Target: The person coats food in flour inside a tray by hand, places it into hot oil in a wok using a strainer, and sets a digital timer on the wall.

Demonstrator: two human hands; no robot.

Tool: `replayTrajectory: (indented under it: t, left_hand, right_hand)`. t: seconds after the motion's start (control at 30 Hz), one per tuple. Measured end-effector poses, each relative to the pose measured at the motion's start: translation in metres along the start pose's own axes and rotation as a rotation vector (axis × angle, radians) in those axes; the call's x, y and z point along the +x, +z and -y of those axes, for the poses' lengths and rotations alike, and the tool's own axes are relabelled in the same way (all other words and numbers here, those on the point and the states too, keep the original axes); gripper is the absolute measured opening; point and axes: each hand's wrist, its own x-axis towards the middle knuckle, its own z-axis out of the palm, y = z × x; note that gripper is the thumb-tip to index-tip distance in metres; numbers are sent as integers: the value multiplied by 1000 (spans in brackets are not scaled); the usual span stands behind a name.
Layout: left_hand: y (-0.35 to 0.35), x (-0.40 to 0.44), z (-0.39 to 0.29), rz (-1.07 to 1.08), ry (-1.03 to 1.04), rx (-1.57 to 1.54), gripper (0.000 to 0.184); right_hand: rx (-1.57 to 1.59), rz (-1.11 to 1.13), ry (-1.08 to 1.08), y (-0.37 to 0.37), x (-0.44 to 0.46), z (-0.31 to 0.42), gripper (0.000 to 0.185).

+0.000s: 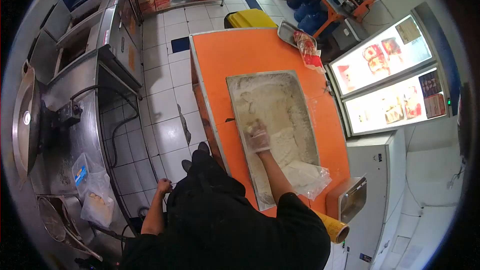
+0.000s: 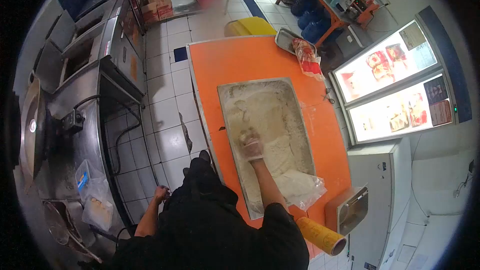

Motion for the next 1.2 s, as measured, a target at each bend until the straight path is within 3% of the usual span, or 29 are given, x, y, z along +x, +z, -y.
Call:
replayTrajectory:
  t: [0.07,0.13,0.17,0.23,0.37,0.43,0.63,0.67,0.73,0.87,0.93,1.0,1.03,1.1,1.13,1.2]
  left_hand:
    - [0,-5,-9,-11,11,19,15]
    - [2,-7,-18,-17,12,26,15]
    - [4,-9,-23,-18,18,31,15]
    - [4,-13,-28,11,15,42,16]
    - [3,-3,-28,18,20,92,18]
    - [-1,-2,-26,52,29,12,19]
    - [-2,3,-14,-34,36,-26,17]
    - [-1,8,-8,-45,27,-10,17]
    - [-1,11,2,-56,24,0,17]
    - [0,2,-2,-34,-2,25,18]
    - [-3,-2,-5,-16,-17,33,19]
    - [-5,1,-6,-19,46,82,18]
    - [-6,2,-6,-6,38,99,18]
    - [-5,7,-10,-15,27,78,17]
    - [-3,1,-16,-12,26,45,17]
    - [-1,-3,-27,-12,19,40,16]
  right_hand:
    - [-59,-77,98,7,3,-2,53]
    - [87,-416,234,2,11,13,64]
    - [89,-423,237,1,22,12,64]
    - [-123,-321,37,6,47,10,59]
    - [-154,-274,-175,-13,83,23,57]
    - [-257,-164,-495,1,93,26,59]
    - [-363,96,-578,-65,60,46,52]
    - [-367,93,-586,-48,56,34,52]
    - [-346,-136,-657,-7,54,8,40]
    - [-266,-9,-589,4,60,4,30]
    - [95,-72,-58,22,76,-4,28]
    - [-209,-318,-190,-6,88,-2,31]
    - [-213,-308,-169,-1,94,-4,31]
    - [-213,-19,8,20,100,-12,37]
    - [-217,-17,24,19,91,-8,37]
    - [-236,-331,-380,16,76,6,43]
